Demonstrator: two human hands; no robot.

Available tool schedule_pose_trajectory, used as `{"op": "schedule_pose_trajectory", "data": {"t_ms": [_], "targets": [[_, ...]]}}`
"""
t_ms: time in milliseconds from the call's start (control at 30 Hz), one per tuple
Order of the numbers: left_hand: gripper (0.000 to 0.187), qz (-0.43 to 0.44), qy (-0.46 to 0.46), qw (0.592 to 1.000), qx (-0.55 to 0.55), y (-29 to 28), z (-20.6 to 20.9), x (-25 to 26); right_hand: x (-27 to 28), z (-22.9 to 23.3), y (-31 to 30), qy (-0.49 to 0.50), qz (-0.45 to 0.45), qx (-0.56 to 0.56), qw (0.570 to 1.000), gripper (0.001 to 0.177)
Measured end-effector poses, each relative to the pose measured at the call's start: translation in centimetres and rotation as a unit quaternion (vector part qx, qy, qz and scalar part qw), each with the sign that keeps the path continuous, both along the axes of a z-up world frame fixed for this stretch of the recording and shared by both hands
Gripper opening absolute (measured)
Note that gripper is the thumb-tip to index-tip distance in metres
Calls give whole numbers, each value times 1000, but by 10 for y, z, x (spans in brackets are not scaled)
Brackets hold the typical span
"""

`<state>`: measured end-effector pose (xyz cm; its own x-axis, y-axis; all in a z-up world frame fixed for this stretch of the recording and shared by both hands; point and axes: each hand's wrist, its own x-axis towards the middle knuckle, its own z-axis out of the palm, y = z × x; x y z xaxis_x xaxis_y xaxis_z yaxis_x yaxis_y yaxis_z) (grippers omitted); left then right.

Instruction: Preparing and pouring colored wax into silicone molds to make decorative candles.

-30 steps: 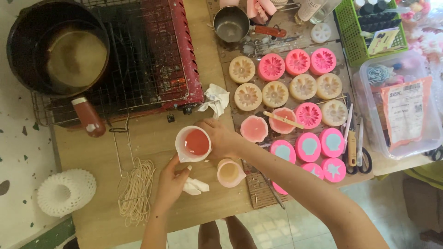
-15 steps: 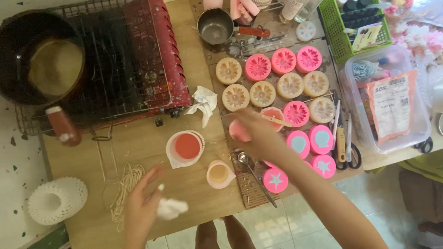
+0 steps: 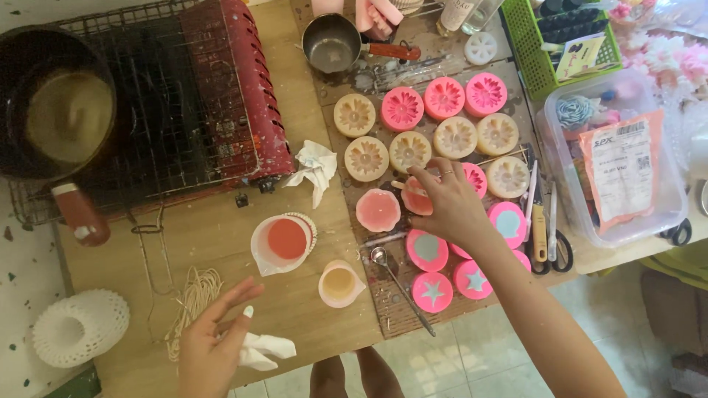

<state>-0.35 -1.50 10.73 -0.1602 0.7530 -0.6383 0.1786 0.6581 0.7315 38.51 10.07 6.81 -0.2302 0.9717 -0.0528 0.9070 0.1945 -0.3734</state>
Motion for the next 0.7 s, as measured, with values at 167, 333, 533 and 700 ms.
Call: {"op": "schedule_pose_trajectory", "data": {"t_ms": [167,333,533,700], "targets": [[50,-24,17,999,13,-11,-13,-4,-4,-9,4,-42,14,2,999,81],[49,-44,13,998,48,-13,-14,-2,-4,-12,5,-60,21,6,998,77],[48,-43,32,999,10,-6,0,4,-9,-7,6,-96,18,-34,995,82],[47,-36,38,999,0,-7,-1,3,-7,-11,5,-98,27,-25,995,80]]}}
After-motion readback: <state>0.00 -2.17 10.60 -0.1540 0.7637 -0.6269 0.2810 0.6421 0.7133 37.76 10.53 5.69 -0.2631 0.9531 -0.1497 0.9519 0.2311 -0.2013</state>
